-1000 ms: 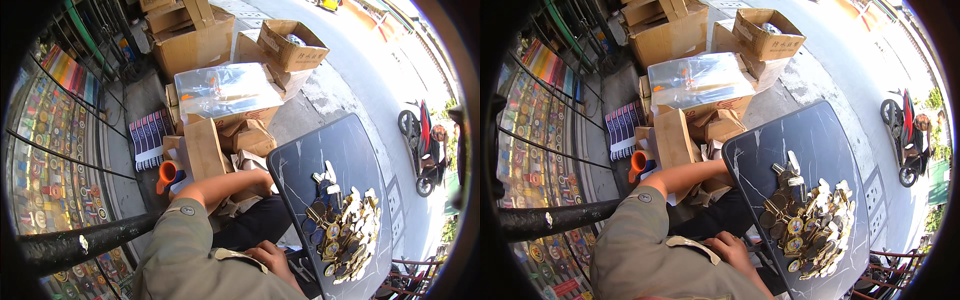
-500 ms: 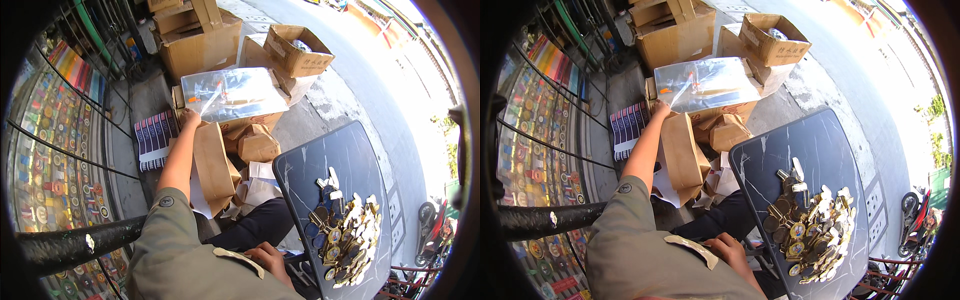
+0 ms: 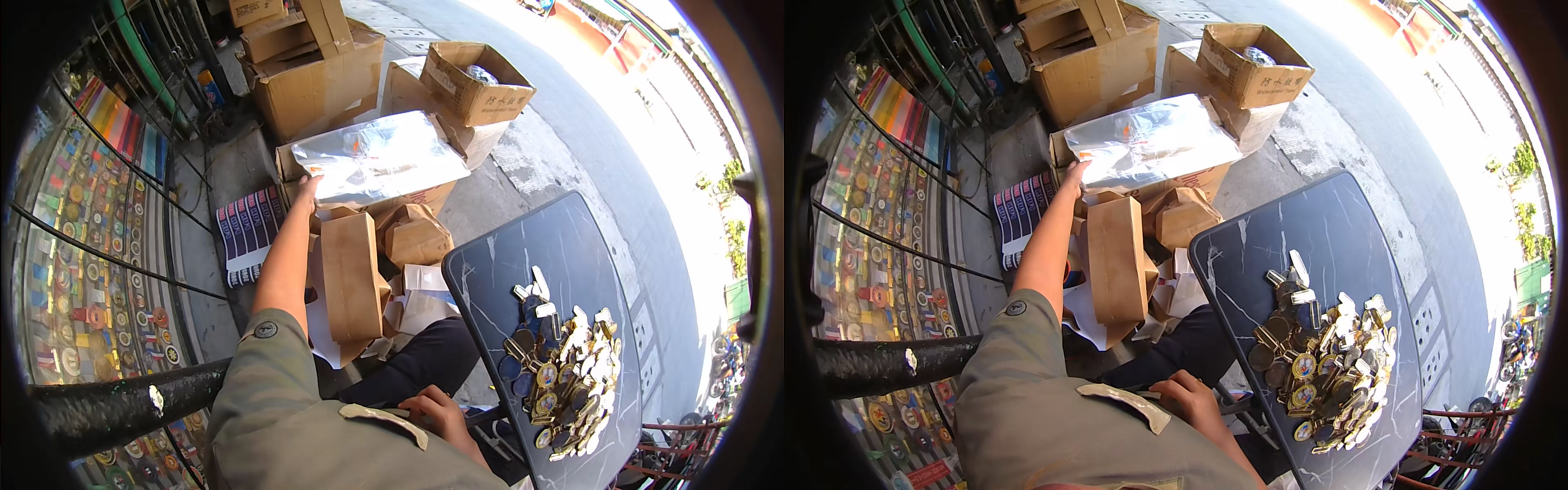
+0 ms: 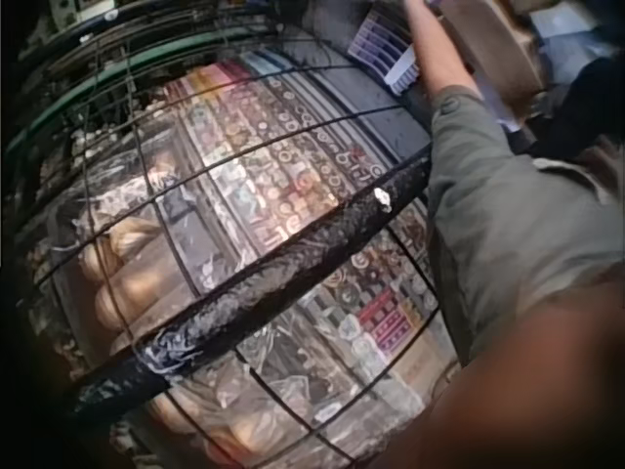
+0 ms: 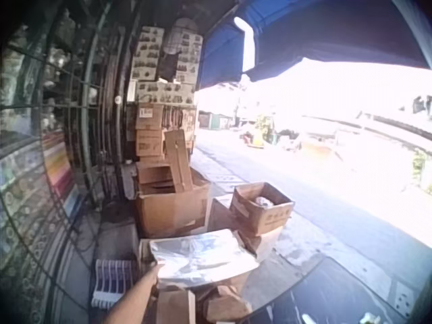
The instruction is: The person repeatedly picks up small wooden blocks from a table and stacks them into small piles. They handle the blocks one at a time, occasionally rearranging the stacks. The person also briefly opens a plastic container near the end of the clip.
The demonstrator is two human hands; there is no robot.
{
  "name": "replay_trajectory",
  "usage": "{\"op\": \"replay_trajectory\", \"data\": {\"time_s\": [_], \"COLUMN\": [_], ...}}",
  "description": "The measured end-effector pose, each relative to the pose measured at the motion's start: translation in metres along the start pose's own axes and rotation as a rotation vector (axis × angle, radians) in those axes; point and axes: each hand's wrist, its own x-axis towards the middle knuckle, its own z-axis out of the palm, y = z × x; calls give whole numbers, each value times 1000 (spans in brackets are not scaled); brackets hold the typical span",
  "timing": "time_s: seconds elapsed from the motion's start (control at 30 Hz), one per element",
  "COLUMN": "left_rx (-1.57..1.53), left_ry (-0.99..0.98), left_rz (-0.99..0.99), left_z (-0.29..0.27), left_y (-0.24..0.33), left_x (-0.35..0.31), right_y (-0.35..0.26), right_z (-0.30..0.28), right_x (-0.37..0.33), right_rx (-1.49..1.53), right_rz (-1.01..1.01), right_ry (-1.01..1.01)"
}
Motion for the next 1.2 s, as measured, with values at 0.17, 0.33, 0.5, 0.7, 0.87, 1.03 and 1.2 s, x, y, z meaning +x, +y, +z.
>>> {"op": "replay_trajectory", "data": {"time_s": [0.17, 0.33, 0.5, 0.7, 0.87, 1.03, 1.2], "left_rx": [-267, -18, -224, -458, -549, -345, -635], "left_ry": [-307, -444, -181, -168, 317, 532, 349], "left_rz": [-421, -291, 242, 952, 1063, 400, -134], "left_z": [21, 77, 158, 180, 130, 105, 126], "left_y": [35, 90, 203, 250, 139, 26, -25], "left_x": [-5, -6, -41, -152, -200, -188, -187], "right_y": [2, 4, 3, 6, 6, 2, 1], "right_z": [-2, 0, 1, -5, -7, -3, -1], "right_x": [-1, 0, 1, -3, -6, -9, -19], "right_rx": [-32, -18, -127, -106, 85, 20, -9], "right_rz": [1, -26, -84, -66, 12, -27, -32], "right_ry": [40, 96, 129, 134, 26, -46, -4]}}
